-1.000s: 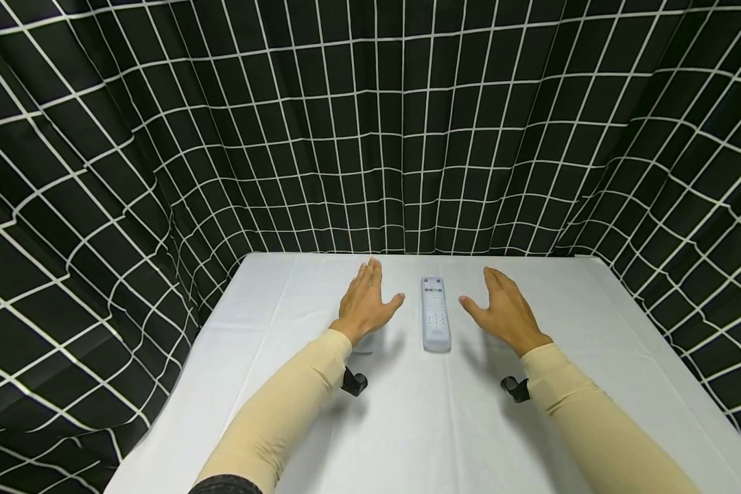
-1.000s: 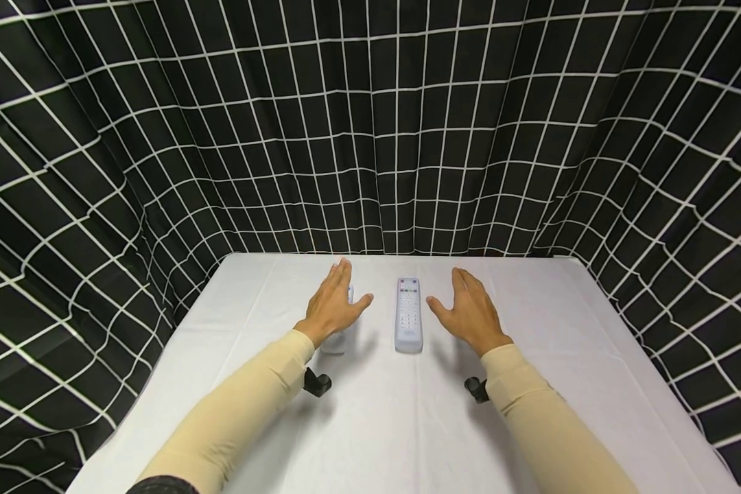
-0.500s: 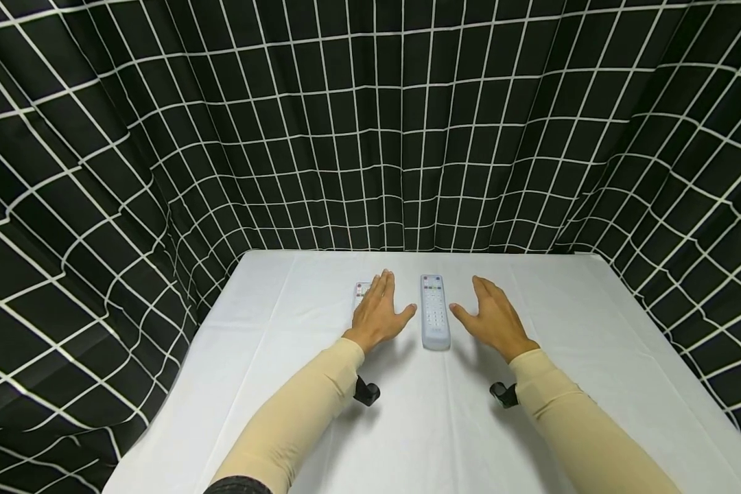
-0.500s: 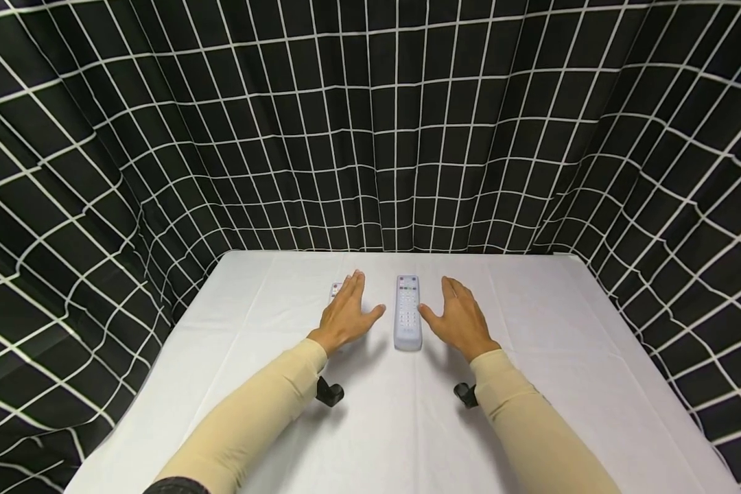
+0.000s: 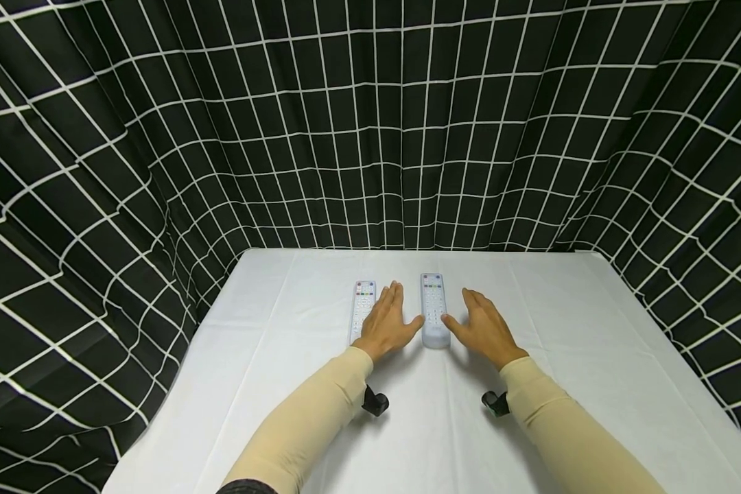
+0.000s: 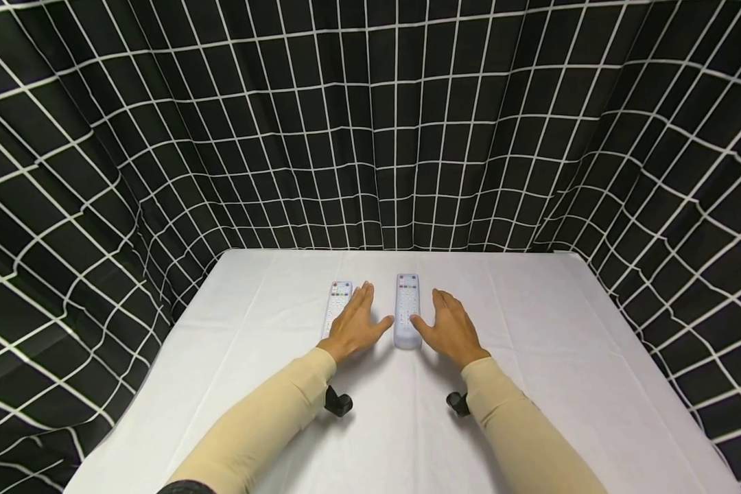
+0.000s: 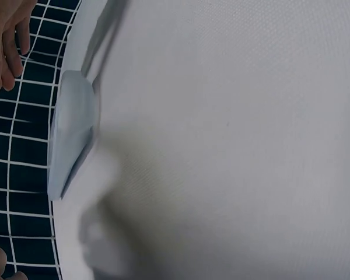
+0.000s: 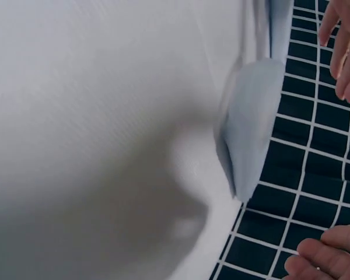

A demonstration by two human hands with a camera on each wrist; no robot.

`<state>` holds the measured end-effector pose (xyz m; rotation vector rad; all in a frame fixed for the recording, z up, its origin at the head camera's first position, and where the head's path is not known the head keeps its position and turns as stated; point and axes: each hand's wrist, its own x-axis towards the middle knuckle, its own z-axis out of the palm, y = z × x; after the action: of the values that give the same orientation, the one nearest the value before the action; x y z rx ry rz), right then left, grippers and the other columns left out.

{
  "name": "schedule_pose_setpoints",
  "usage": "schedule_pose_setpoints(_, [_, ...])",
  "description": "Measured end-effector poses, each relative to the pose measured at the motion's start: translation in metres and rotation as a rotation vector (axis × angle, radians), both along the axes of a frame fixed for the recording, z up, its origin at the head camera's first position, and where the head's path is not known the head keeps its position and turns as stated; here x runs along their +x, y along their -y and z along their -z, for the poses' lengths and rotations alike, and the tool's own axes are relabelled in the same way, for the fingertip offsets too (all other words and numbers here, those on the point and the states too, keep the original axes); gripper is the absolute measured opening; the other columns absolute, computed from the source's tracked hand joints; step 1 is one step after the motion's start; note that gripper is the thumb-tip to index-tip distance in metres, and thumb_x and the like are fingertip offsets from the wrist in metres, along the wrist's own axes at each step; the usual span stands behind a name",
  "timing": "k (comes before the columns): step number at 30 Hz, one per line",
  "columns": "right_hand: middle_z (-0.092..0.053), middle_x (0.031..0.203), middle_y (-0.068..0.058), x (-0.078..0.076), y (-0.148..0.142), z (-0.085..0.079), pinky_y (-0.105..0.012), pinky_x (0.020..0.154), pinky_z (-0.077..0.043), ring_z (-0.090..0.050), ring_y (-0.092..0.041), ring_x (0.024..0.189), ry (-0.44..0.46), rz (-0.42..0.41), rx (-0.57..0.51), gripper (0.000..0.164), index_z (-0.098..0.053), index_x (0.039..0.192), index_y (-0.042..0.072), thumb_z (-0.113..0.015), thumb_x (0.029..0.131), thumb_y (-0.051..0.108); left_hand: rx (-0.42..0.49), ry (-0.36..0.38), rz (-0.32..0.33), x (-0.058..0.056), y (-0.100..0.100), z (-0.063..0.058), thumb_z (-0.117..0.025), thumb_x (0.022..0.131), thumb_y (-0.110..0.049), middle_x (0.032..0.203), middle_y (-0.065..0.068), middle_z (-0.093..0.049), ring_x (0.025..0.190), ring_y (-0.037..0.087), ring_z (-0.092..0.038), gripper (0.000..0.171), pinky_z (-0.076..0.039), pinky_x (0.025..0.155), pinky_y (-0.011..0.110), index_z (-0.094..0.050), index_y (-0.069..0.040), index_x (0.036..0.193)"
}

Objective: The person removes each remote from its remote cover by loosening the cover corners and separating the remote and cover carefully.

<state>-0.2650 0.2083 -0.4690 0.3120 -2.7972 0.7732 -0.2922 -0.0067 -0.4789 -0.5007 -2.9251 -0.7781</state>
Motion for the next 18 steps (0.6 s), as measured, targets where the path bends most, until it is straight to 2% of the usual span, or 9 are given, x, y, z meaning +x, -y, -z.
schedule_pose_setpoints(9, [-0.039,0.139,-0.034,0.002,0.007,0.008,-0.057,0.104,-0.029,-0.036,-0.049,0.127,0.012,-0.017,0.005,0.080,-0.035,0.138,-0.016,-0.062,0.091,0.044,-0.001,-0.025,0.008,0.002,-0.003,0.008,-0.053,0.090,-0.054,0.156,0.013,-0.022,0.142,0.030,-0.019,0.084,-0.022,0.111,0.042,-0.025,-0.001,0.151])
schedule_pose_setpoints(18, [-0.045,0.134,-0.033,0.003,0.012,0.019,-0.055,0.101,-0.033,-0.042,-0.048,0.123,-0.009,-0.030,0.011,0.076,-0.040,0.135,-0.018,-0.065,0.090,0.039,0.002,-0.009,0.015,0.003,-0.008,0.017,-0.050,0.091,-0.055,0.155,0.013,-0.024,0.141,0.029,-0.021,0.084,-0.021,0.111,0.040,-0.026,-0.001,0.150])
